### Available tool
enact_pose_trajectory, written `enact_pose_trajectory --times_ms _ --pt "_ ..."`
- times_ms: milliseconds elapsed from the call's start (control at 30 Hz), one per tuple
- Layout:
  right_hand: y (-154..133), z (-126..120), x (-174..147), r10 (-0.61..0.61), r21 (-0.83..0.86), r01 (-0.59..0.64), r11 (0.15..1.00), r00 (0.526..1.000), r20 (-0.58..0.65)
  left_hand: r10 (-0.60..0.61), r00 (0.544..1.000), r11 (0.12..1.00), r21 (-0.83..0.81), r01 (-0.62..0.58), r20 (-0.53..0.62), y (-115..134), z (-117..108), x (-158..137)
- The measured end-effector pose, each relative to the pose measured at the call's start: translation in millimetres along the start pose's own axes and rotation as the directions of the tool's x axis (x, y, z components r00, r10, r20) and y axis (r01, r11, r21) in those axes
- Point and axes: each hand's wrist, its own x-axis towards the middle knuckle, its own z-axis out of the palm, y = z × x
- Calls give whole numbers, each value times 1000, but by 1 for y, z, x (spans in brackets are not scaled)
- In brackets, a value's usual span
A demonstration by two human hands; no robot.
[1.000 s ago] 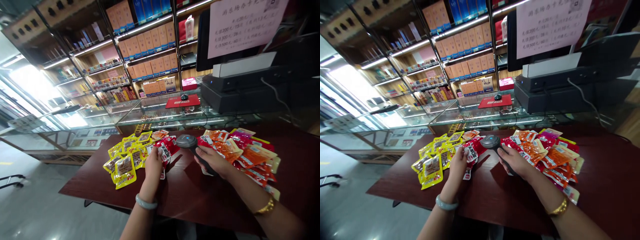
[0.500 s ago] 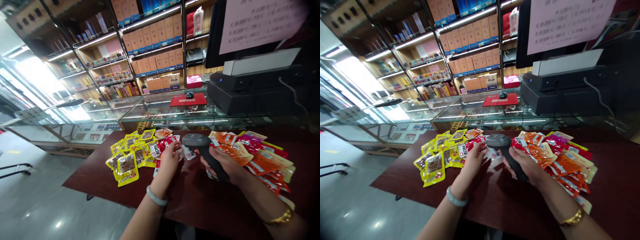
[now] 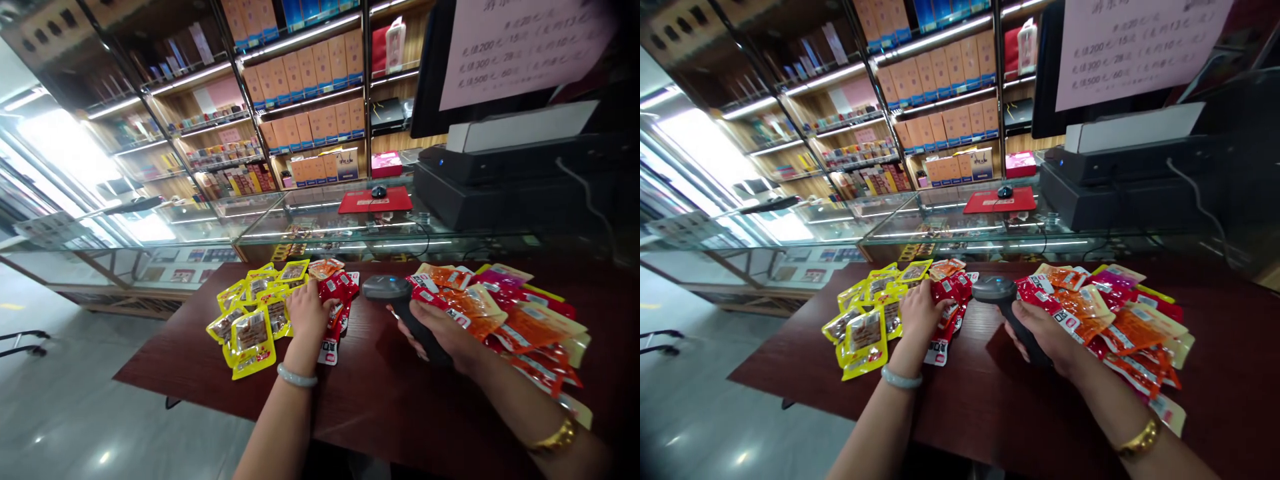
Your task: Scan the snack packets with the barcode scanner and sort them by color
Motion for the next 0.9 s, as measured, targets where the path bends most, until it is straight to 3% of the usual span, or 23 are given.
enact_pose_trajectory --times_ms 100,367,533,633,733,800,900 --pt "2 1 -1 -34 -38 34 999 999 -3 56 997 995 -83 -60 -52 3 -1 -1" --pt "4 7 -2 -84 -113 84 990 996 0 139 990 971 -192 -142 -31 11 4 -5" --pt "5 1 -1 -96 -104 93 990 995 -15 104 994 941 -321 -107 -25 15 11 -4" --pt "3 -3 -1 -103 -38 102 994 994 -25 139 990 815 -572 -96 31 25 22 -4" --pt "-1 -4 -2 -126 1 126 992 991 -52 379 926 641 -723 -258 5 35 33 -6" --pt "-3 -4 -2 -136 0 137 991 989 -51 467 884 679 -633 -372 -18 37 36 -7" --pt "-3 -5 -3 -130 0 130 991 991 -25 465 885 839 -334 -430 29 34 38 -7"
